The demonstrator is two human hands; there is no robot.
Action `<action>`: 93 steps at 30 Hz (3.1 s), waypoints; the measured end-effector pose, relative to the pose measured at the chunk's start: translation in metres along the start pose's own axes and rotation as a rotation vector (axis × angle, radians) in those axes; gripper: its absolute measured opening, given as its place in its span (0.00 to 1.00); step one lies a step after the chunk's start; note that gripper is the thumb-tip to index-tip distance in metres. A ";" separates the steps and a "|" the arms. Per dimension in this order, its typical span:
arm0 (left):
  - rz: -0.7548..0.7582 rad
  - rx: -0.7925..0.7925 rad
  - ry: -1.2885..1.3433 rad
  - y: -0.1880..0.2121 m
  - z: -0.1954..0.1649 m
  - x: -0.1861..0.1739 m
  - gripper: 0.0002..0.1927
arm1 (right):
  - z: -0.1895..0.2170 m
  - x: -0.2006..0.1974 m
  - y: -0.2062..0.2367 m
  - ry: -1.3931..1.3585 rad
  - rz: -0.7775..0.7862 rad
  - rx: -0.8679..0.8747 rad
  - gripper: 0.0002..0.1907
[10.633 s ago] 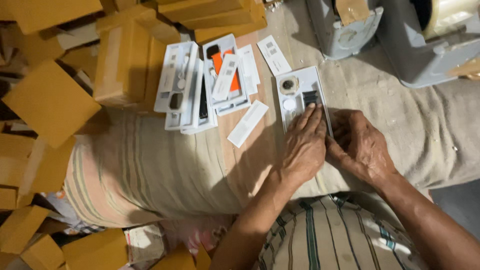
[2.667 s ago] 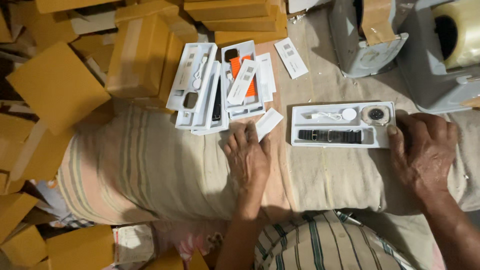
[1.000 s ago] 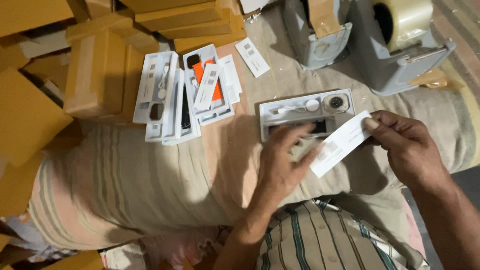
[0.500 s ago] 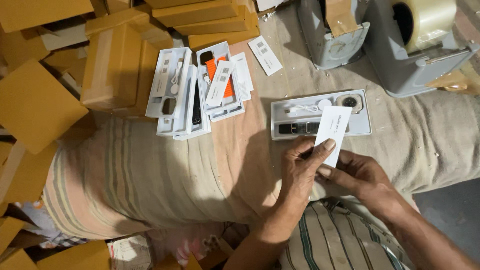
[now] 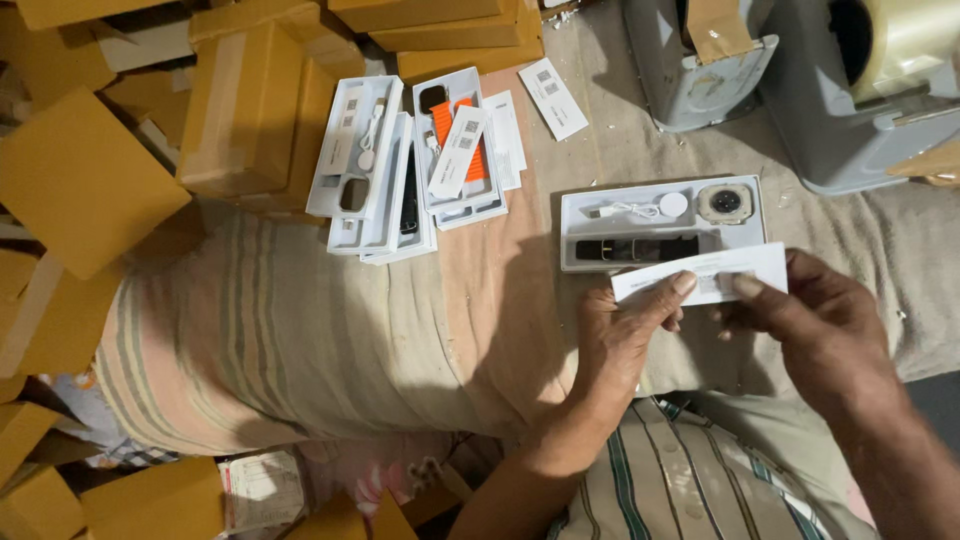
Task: The person packs a smartwatch retail box for shipping: they fold a paper insert into the watch box, close the lid, place the box into a yellow mailer with foam padding, add a foam sheet on top, close the mailer, and seal it with tape from a desktop tape dispenser. They set the finished parcel aside with other packed boxes.
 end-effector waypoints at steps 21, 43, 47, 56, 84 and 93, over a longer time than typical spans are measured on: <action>-0.300 -0.047 -1.330 -0.089 -0.065 -0.054 0.30 | -0.006 -0.021 -0.096 0.127 -0.381 -0.126 0.20; 0.223 1.390 -0.884 0.073 -0.210 0.140 0.28 | 0.170 -0.021 -0.018 -1.037 -0.036 -0.730 0.12; 0.259 1.127 -0.690 0.019 -0.188 0.112 0.27 | 0.150 -0.024 -0.027 -0.977 -0.145 -0.664 0.12; -0.420 0.095 -0.651 -0.080 -0.065 -0.067 0.34 | 0.038 -0.013 -0.068 -0.344 -0.475 -0.134 0.13; 0.284 0.590 -1.735 -0.057 -0.065 0.017 0.60 | 0.028 0.009 -0.019 0.318 -0.363 -0.556 0.21; 0.357 0.587 -1.656 -0.079 -0.027 0.037 0.48 | 0.044 -0.010 -0.019 0.963 -0.472 -0.696 0.21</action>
Point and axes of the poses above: each hand's wrist, its own y-axis away from the middle knuckle, its own x-axis out of the palm, z = x × y, the point moved 8 cm from there along -y, towards the middle knuckle, and after that the axes turned 13 degrees about y, right-handed, at the moved point
